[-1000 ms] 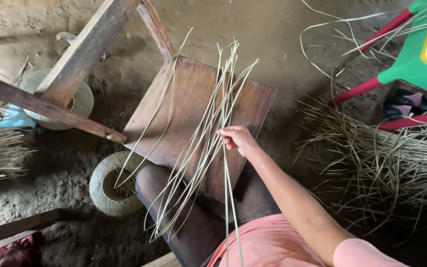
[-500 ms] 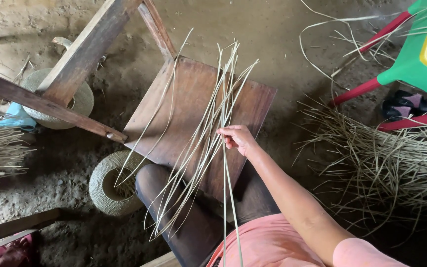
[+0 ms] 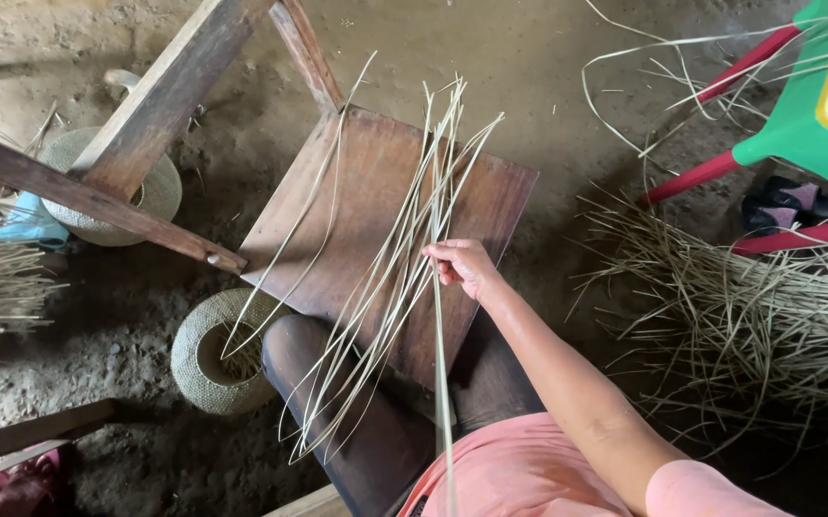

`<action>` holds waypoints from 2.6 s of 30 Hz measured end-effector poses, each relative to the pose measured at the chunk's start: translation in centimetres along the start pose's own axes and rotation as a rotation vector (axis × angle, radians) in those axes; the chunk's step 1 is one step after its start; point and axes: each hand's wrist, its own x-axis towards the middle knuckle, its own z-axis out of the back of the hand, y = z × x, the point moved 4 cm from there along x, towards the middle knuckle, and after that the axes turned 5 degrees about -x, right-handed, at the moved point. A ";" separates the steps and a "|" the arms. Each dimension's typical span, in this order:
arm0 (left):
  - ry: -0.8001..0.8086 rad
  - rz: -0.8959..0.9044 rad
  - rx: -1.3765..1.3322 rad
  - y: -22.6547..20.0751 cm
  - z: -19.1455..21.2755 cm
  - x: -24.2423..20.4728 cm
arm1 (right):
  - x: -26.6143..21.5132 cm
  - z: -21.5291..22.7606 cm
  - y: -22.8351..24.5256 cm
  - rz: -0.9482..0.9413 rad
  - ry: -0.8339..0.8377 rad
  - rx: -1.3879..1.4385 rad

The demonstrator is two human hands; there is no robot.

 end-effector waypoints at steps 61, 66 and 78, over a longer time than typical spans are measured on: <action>-0.637 -0.176 -0.567 19.8 36.5 43.0 | -1.7 -3.5 1.9 -0.012 -0.085 -0.265; -0.668 0.045 -0.488 18.6 37.3 45.6 | -2.6 -2.8 3.3 -0.023 -0.131 -0.260; -1.028 -0.537 -0.263 14.7 30.6 38.6 | -3.4 -3.8 5.0 0.077 -0.140 -0.300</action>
